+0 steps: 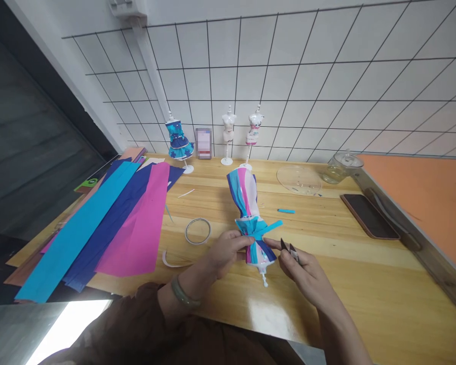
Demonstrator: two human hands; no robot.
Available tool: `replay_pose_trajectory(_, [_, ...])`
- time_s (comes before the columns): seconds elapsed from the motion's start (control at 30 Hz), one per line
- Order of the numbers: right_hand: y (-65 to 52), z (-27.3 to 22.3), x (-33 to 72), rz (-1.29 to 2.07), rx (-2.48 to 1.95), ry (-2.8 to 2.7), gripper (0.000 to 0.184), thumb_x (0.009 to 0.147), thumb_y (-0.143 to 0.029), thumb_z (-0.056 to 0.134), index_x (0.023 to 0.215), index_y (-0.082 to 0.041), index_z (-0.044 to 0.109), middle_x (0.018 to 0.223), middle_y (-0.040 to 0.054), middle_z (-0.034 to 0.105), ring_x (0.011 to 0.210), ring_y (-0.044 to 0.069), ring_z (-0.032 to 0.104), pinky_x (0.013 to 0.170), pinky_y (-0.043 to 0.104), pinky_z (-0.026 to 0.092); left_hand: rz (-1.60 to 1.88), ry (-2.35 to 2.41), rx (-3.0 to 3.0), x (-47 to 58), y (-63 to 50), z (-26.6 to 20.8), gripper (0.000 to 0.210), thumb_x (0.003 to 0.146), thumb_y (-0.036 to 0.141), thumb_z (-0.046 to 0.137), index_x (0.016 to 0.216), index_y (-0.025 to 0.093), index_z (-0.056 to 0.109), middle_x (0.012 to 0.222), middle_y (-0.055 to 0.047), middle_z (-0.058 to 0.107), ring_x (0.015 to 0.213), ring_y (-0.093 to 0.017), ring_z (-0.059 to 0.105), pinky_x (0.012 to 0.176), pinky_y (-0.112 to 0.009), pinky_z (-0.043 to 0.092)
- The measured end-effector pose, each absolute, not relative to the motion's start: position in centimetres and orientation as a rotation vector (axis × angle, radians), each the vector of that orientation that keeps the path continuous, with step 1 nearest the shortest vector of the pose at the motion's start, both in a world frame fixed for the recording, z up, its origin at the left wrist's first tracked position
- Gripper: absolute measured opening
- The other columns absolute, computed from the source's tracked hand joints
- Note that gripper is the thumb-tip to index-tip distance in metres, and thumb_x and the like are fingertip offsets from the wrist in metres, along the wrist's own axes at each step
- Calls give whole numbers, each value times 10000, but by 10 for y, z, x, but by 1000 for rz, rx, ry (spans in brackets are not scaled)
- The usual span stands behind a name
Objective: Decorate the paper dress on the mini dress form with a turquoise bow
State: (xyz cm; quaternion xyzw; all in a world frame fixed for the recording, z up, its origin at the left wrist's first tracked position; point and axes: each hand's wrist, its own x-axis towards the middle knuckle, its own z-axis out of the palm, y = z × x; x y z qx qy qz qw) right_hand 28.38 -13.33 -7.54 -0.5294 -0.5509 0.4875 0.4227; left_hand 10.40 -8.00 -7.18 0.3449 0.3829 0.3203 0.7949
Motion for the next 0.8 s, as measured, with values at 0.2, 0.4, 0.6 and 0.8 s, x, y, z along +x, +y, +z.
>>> replay_pose_trajectory(0.2, [-131, -90, 289, 1210, -1369, -1327, 520, 866, -597, 397, 1083, -190, 637, 761, 32, 560, 524, 114, 378, 496, 263, 331, 809, 886, 712, 104, -76, -79, 302, 603, 344, 751, 784, 112, 685, 750, -67, 690, 649, -160, 612, 687, -308, 472])
replay_pose_trajectory(0.4, [-131, -92, 269, 1304, -1384, -1228, 454, 876, -608, 359, 785, -206, 549, 638, -16, 412, 576, 128, 368, 533, 255, 330, 841, 831, 714, 105, -77, -80, 285, 615, 352, 741, 751, 109, 680, 719, -61, 687, 641, -159, 610, 696, -300, 472])
replay_pose_trajectory(0.6, [-126, -99, 265, 1364, -1266, -1258, 535, 843, -687, 299, 754, -203, 508, 570, -50, 311, 500, 110, 247, 464, 247, 221, 823, 845, 657, 104, -78, -76, 301, 574, 359, 755, 698, 97, 672, 687, -75, 685, 626, -180, 615, 666, -312, 471])
replay_pose_trajectory(0.8, [-122, -100, 265, 1412, -1303, -1086, 529, 814, -701, 351, 799, -204, 531, 567, -52, 353, 460, 95, 252, 437, 236, 228, 852, 855, 681, 104, -77, -79, 327, 593, 346, 754, 796, 99, 686, 736, -68, 685, 665, -176, 615, 706, -310, 464])
